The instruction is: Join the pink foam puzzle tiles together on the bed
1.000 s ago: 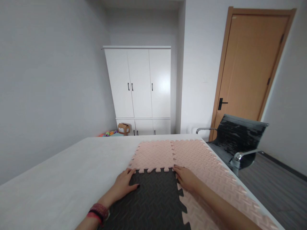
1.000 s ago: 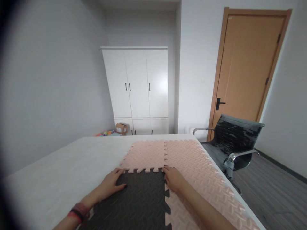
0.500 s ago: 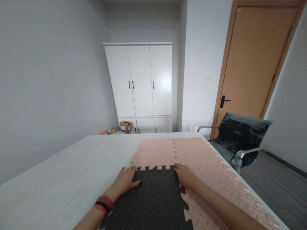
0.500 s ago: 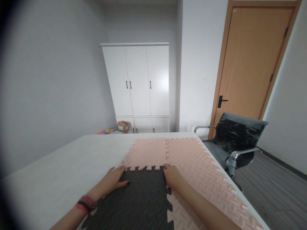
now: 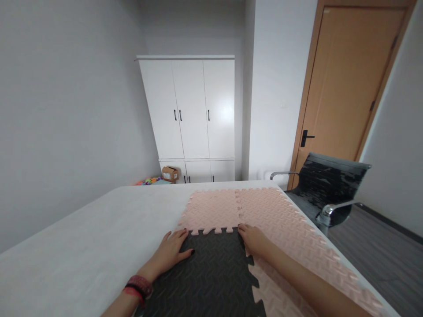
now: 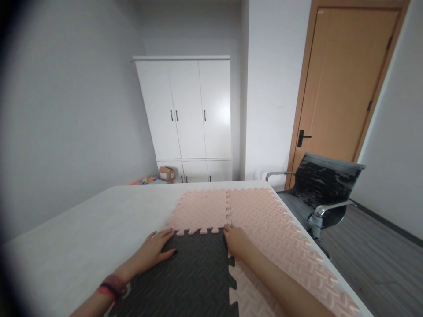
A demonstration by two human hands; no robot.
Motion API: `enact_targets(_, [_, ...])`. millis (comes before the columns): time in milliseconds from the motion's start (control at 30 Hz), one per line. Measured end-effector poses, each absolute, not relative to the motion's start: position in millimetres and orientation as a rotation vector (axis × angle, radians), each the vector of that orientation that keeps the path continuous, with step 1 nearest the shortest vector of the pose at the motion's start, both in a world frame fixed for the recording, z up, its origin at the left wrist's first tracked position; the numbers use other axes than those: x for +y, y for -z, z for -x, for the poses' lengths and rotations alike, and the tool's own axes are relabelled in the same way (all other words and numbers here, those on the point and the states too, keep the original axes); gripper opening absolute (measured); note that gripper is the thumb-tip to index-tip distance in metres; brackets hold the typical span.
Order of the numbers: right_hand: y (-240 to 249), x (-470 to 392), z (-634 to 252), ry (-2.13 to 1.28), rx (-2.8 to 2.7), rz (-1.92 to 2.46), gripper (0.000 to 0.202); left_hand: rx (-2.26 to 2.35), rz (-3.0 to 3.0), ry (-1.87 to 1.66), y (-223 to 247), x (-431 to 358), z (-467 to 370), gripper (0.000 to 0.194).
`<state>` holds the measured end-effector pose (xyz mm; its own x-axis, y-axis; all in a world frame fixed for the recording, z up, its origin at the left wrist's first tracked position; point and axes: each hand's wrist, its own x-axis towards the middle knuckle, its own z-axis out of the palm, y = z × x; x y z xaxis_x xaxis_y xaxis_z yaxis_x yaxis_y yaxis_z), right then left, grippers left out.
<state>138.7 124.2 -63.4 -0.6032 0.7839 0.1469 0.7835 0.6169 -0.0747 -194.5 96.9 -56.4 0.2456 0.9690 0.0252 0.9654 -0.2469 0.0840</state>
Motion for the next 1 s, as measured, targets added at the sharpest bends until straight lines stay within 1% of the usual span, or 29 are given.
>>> enact_targets(133, [58, 125, -143, -0.05, -2.661, 1.291, 0.04, 1.848, -2.461, -0.136, 53, 96, 193, 0.079])
enact_targets(267, [53, 124, -147, -0.081, -2.659, 1.29, 0.039, 1.846, -2.482, -0.118, 51, 95, 182, 0.061])
enact_targets(467, [48, 114, -130, -0.016, -2.641, 1.364, 0.034, 1.88, -2.475, -0.097, 38, 96, 162, 0.05])
enact_targets(533, [46, 109, -120, 0.007, -2.624, 1.351, 0.036, 1.898, -2.47, -0.102, 35, 95, 154, 0.05])
enact_targets(633, [46, 104, -108, -0.017, -2.622, 1.273, 0.043, 1.827, -2.51, -0.138, 36, 91, 138, 0.057])
enact_targets(733, [48, 107, -103, -0.082, -2.636, 1.23, 0.043, 1.694, -2.559, -0.147, 42, 89, 122, 0.053])
enact_targets(867, [47, 118, -104, -0.165, -2.652, 1.219, 0.036, 1.65, -2.6, -0.162, 41, 95, 110, 0.044])
enact_targets(1000, [43, 126, -115, -0.244, -2.654, 1.191, 0.039, 1.66, -2.647, -0.148, 36, 101, 100, 0.046])
